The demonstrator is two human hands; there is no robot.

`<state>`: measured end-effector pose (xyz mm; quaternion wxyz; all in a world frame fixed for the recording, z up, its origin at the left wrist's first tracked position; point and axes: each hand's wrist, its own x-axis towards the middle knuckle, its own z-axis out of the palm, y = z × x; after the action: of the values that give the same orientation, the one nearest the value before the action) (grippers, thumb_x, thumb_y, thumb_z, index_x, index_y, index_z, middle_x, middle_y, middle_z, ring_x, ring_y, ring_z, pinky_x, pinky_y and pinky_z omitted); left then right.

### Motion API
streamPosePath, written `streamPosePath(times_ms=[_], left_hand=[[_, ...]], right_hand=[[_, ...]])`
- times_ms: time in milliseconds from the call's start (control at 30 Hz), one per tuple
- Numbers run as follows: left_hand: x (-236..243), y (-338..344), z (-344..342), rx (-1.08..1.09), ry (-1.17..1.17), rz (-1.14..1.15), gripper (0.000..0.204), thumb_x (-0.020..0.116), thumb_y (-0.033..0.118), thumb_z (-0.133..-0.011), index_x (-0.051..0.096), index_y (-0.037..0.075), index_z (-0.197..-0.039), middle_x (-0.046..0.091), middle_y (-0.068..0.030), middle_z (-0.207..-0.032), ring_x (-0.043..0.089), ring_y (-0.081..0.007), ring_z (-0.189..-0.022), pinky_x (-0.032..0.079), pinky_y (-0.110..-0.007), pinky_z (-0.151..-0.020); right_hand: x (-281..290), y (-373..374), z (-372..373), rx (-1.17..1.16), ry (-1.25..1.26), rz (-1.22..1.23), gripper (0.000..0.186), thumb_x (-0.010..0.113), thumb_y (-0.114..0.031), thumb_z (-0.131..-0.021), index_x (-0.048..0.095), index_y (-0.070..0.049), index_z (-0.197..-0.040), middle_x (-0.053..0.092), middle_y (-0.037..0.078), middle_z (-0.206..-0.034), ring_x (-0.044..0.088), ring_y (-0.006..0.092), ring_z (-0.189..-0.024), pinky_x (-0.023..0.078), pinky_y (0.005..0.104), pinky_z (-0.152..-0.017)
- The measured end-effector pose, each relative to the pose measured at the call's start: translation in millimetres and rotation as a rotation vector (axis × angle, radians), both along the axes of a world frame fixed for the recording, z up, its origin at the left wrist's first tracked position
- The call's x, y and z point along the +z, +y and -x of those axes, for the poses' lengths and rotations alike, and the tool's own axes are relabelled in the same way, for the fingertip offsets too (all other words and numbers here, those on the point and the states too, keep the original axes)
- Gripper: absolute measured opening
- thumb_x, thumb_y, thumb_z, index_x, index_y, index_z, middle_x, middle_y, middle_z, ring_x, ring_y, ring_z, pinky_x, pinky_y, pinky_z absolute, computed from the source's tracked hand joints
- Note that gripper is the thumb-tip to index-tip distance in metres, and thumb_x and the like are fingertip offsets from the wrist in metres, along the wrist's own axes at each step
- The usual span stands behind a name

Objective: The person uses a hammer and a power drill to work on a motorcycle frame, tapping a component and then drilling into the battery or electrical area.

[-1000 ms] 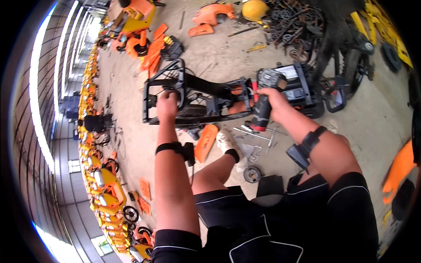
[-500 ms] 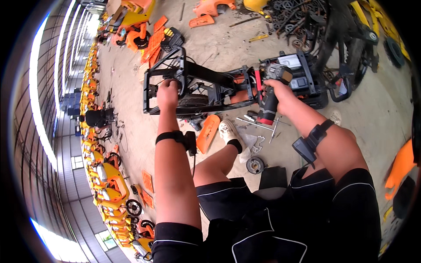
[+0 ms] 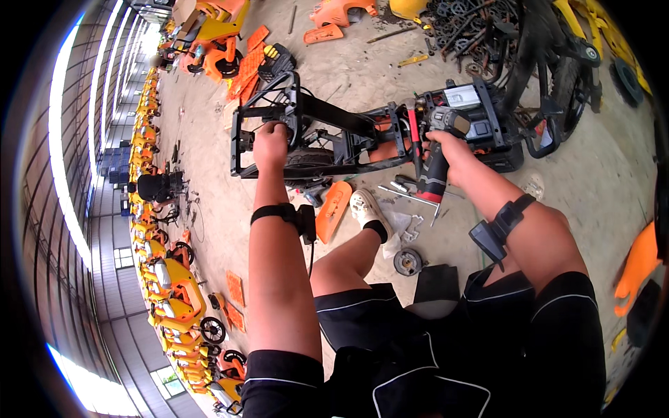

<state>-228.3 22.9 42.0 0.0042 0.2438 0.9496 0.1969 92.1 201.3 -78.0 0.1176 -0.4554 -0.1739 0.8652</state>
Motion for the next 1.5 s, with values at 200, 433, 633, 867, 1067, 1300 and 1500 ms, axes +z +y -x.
streamPosePath(times_ms=[200, 433, 633, 867, 1067, 1300, 1500], left_hand=[[1.9, -0.3, -3.0, 0.016, 0.041, 0.04, 0.037, 0.051, 0.037, -0.087, 0.073, 0.015, -0.107, 0.071, -0.0187, -0.101, 0.066, -0.0378, -0.1, 0.051, -0.045, -0.089], [9.5, -1.1, -13.6, 0.048, 0.018, 0.034, 0.035, 0.051, 0.036, -0.088, 0.073, 0.015, -0.107, 0.071, -0.0187, -0.104, 0.065, -0.0382, -0.102, 0.05, -0.045, -0.089], [8.6, -1.3, -14.0, 0.062, 0.014, 0.045, 0.036, 0.051, 0.037, -0.088, 0.072, 0.016, -0.108, 0.071, -0.0182, -0.105, 0.065, -0.0383, -0.102, 0.05, -0.045, -0.089], [11.0, -0.2, -16.9, 0.072, 0.027, 0.041, 0.037, 0.05, 0.037, -0.088, 0.072, 0.018, -0.109, 0.071, -0.018, -0.106, 0.064, -0.0383, -0.103, 0.05, -0.045, -0.09], [13.1, -1.2, -17.6, 0.067, 0.029, 0.042, 0.037, 0.05, 0.037, -0.088, 0.072, 0.017, -0.109, 0.071, -0.0181, -0.106, 0.065, -0.038, -0.104, 0.05, -0.044, -0.09], [17.9, 0.9, -22.1, 0.067, -0.006, 0.041, 0.038, 0.049, 0.036, -0.087, 0.072, 0.017, -0.109, 0.071, -0.0179, -0.105, 0.065, -0.0375, -0.103, 0.05, -0.044, -0.09], [18.7, 1.1, -24.3, 0.079, 0.012, 0.058, 0.038, 0.049, 0.036, -0.087, 0.072, 0.016, -0.109, 0.071, -0.017, -0.105, 0.065, -0.0371, -0.103, 0.05, -0.044, -0.089]], right_hand=[[2.6, -2.0, -1.5, -0.014, 0.014, 0.004, 0.022, 0.068, -0.023, -0.089, 0.062, -0.005, -0.102, 0.068, 0.007, -0.081, 0.061, 0.0157, -0.065, 0.054, 0.0326, -0.062], [14.6, -1.3, 0.6, -0.007, -0.058, -0.075, 0.021, 0.067, -0.028, -0.091, 0.063, -0.009, -0.101, 0.069, 0.005, -0.081, 0.06, 0.0132, -0.065, 0.053, 0.0323, -0.059], [12.2, -2.1, 4.4, -0.04, -0.027, -0.075, 0.025, 0.066, -0.03, -0.091, 0.061, -0.009, -0.104, 0.068, 0.005, -0.082, 0.059, 0.0135, -0.064, 0.054, 0.0341, -0.059], [29.9, -2.2, 6.1, -0.045, -0.032, -0.111, 0.023, 0.065, -0.027, -0.091, 0.063, -0.004, -0.096, 0.067, 0.007, -0.08, 0.059, 0.016, -0.059, 0.053, 0.0335, -0.056], [21.6, -3.4, 10.0, -0.039, -0.012, -0.118, 0.024, 0.064, -0.027, -0.092, 0.063, -0.004, -0.097, 0.068, 0.008, -0.081, 0.06, 0.0157, -0.06, 0.053, 0.0331, -0.056], [24.4, -1.2, 10.1, 0.003, -0.011, -0.11, 0.021, 0.063, -0.025, -0.092, 0.062, -0.009, -0.103, 0.07, 0.007, -0.082, 0.059, 0.0137, -0.062, 0.052, 0.0314, -0.057], [23.1, -4.6, 10.8, 0.019, -0.003, -0.155, 0.022, 0.064, -0.025, -0.091, 0.063, -0.005, -0.099, 0.069, 0.007, -0.082, 0.059, 0.0148, -0.06, 0.051, 0.0331, -0.055]])
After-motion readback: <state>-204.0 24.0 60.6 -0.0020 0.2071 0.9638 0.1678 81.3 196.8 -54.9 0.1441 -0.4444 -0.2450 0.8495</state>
